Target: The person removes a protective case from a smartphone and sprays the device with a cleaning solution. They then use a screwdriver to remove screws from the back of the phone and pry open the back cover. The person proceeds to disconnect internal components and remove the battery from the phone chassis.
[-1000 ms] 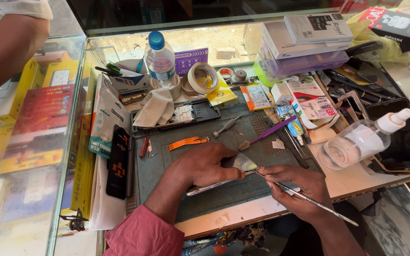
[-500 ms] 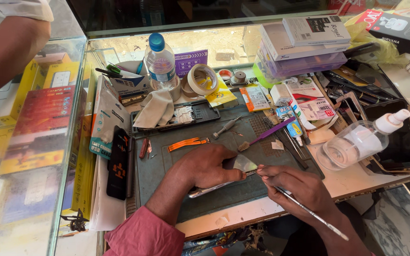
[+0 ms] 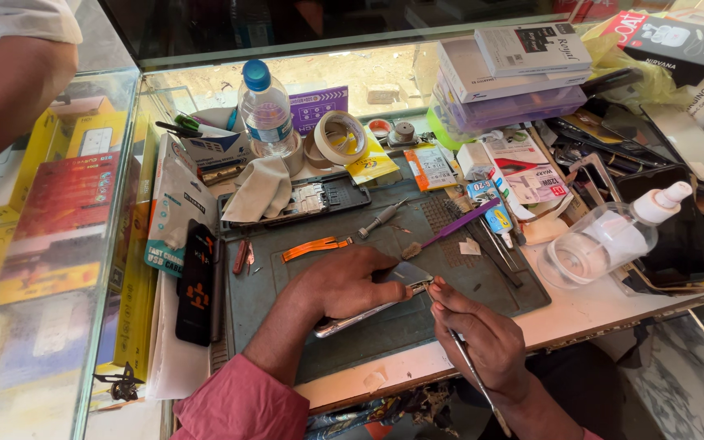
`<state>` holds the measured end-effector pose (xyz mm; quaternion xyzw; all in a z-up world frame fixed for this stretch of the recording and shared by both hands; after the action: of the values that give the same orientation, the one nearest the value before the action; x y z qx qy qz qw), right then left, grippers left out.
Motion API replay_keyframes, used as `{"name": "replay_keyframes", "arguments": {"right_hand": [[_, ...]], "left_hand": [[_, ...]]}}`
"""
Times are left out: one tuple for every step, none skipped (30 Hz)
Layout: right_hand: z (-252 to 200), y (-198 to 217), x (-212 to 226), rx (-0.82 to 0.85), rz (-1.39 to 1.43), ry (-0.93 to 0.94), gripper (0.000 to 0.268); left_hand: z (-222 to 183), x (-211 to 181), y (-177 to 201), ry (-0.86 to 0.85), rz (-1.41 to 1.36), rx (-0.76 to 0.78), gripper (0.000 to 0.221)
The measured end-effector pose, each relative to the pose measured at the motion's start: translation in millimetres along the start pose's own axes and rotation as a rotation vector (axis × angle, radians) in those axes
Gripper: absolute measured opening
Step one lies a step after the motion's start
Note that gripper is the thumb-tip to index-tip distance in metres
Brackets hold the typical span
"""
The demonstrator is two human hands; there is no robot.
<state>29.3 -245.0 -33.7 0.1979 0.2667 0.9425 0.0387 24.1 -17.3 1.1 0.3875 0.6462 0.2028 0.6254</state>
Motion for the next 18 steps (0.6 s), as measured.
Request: {"name": "replay_keyframes", "arguments": {"right_hand": [[1, 1, 1, 0.006, 0.008, -0.011, 0.012], [2, 4, -1, 0.039, 0.051, -0.036, 0.012], [5, 11, -3, 0.073, 0.094, -0.062, 0.012], [9, 15, -6, 0.108, 0.141, -0.086, 0.012], [12, 19, -8, 0.163, 0.162, -0.118, 0.012], [15, 25, -11, 0.219, 0.179, -0.155, 0.013], [17, 29, -12, 0.275, 0.197, -0.192, 0.014], [19, 33, -13, 0.316, 0.182, -0.226, 0.014], [21, 36, -14, 0.357, 0.167, -0.261, 0.015], [25, 37, -15, 0.399, 0.154, -0.291, 0.015], [29, 38, -15, 0.420, 0.167, -0.256, 0.014], [34, 38, -15, 0.443, 0.185, -0.218, 0.014], [38, 38, -14, 0.466, 0.202, -0.181, 0.014], [41, 38, -14, 0.500, 0.187, -0.203, 0.014], [43, 39, -13, 0.533, 0.171, -0.226, 0.015], [44, 40, -13, 0.565, 0.154, -0.250, 0.015], [46, 41, -13, 0.583, 0.147, -0.248, 0.016], [47, 41, -13, 0.602, 0.139, -0.247, 0.016]], "left_hand": [[0, -1, 1, -0.009, -0.003, 0.000, 0.055], [-1, -2, 1, -0.031, 0.001, -0.015, 0.056], [-1, -3, 2, -0.053, 0.005, -0.029, 0.057], [-3, -4, 3, -0.071, 0.009, -0.044, 0.058], [-3, -4, 4, -0.048, 0.030, -0.028, 0.058], [-3, -5, 3, -0.030, 0.047, -0.007, 0.058], [-3, -5, 2, -0.011, 0.065, 0.014, 0.058], [-3, -7, 2, -0.016, 0.062, 0.012, 0.058], [-4, -8, 2, -0.021, 0.059, 0.010, 0.058], [-4, -9, 2, -0.023, 0.057, 0.003, 0.058], [-4, -10, 3, -0.032, 0.062, 0.004, 0.059], [-4, -11, 3, -0.036, 0.067, 0.003, 0.059], [-4, -11, 2, -0.040, 0.072, 0.002, 0.060], [-5, -12, 2, -0.044, 0.068, -0.001, 0.061], [-5, -12, 2, -0.048, 0.065, -0.004, 0.062], [-5, -12, 2, -0.054, 0.062, -0.005, 0.063], [-5, -12, 2, -0.049, 0.070, -0.005, 0.064], [-4, -12, 1, -0.046, 0.077, -0.004, 0.064]]}}
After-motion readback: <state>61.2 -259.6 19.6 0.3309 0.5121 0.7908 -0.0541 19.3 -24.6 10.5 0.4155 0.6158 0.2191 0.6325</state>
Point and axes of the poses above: each hand's wrist, its own z-axis towards the middle knuckle, its own y-axis out of the back of the hand, x = y × z, the point moved 2 cm from there along z, towards the middle knuckle, and after that the axes turned 4 degrees about z, right-handed, at the moved point
